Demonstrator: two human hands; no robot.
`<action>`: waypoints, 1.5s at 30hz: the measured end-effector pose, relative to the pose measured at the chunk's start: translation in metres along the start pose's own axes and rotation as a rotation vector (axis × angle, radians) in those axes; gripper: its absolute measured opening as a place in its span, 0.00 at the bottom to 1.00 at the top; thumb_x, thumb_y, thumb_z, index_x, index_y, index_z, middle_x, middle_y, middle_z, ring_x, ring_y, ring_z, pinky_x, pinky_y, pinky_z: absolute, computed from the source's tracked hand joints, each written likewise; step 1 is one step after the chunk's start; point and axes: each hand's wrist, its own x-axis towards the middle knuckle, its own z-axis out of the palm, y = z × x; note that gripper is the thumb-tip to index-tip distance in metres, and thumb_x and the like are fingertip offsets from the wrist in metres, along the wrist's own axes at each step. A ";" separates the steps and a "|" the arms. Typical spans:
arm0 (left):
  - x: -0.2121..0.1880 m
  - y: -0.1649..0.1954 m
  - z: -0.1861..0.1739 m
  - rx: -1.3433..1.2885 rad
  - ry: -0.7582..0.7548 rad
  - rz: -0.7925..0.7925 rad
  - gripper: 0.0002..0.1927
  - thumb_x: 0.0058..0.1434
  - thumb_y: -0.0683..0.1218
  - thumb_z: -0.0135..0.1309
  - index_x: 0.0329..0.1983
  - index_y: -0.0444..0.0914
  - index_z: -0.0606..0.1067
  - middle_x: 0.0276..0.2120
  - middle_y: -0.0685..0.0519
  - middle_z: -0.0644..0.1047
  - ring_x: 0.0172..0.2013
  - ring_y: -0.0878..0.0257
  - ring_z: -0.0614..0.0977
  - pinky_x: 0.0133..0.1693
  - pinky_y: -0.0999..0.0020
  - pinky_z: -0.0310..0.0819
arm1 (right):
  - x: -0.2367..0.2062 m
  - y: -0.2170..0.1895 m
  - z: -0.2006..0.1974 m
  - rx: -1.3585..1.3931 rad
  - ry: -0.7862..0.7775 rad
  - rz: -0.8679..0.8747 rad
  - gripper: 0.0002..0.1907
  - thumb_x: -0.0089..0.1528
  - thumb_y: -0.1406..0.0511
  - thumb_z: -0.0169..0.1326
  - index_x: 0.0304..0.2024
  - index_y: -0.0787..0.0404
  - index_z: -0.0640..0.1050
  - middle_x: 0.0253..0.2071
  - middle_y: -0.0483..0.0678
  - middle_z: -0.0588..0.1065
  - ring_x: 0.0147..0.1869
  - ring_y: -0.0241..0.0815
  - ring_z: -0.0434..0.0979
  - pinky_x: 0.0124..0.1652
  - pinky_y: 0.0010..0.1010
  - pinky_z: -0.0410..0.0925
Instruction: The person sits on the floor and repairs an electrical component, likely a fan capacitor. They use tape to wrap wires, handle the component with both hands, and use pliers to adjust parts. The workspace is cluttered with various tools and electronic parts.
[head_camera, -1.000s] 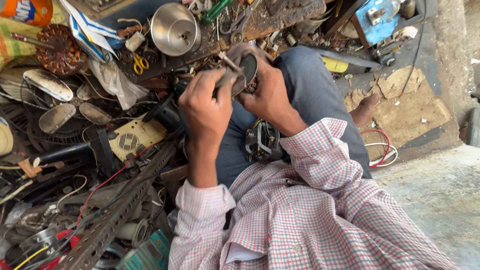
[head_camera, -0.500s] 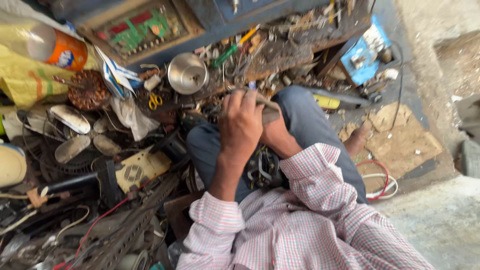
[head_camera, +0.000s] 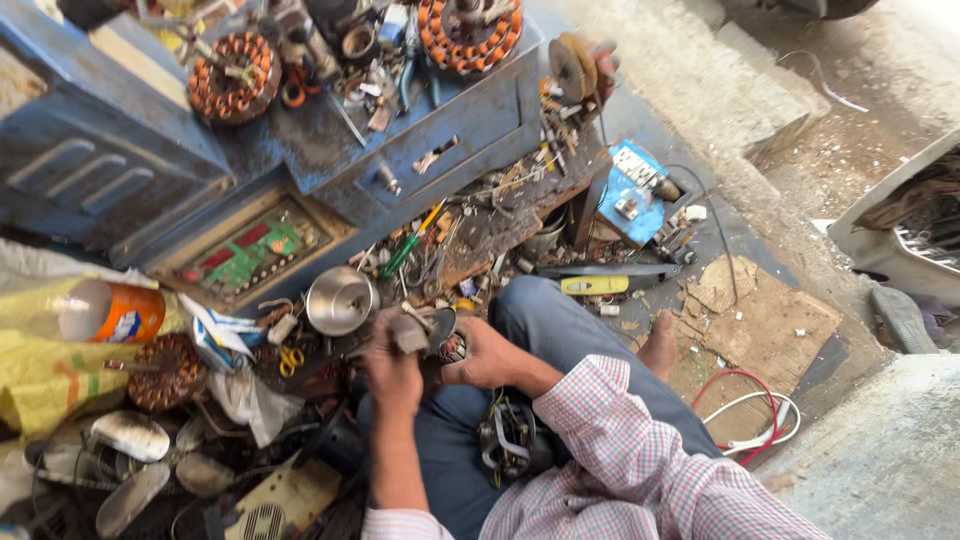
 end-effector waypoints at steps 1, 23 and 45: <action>-0.002 -0.007 0.004 0.114 -0.050 0.076 0.13 0.73 0.47 0.50 0.53 0.33 0.73 0.45 0.51 0.77 0.48 0.63 0.76 0.53 0.66 0.73 | 0.000 -0.001 -0.001 0.069 0.011 0.058 0.27 0.49 0.66 0.66 0.51 0.66 0.77 0.42 0.47 0.79 0.45 0.34 0.75 0.48 0.30 0.71; -0.013 -0.018 -0.014 0.400 -0.099 0.274 0.10 0.60 0.40 0.61 0.44 0.33 0.81 0.46 0.50 0.78 0.48 0.60 0.80 0.52 0.69 0.73 | -0.007 -0.012 0.002 0.377 -0.044 0.577 0.26 0.49 0.66 0.64 0.50 0.59 0.75 0.25 0.46 0.74 0.18 0.33 0.69 0.16 0.27 0.62; -0.015 -0.057 -0.003 0.697 -0.152 0.449 0.14 0.63 0.41 0.60 0.52 0.38 0.79 0.51 0.46 0.81 0.51 0.50 0.82 0.54 0.55 0.75 | -0.019 0.023 0.000 -0.218 0.117 0.275 0.27 0.48 0.58 0.65 0.47 0.61 0.76 0.35 0.53 0.78 0.39 0.53 0.82 0.40 0.40 0.73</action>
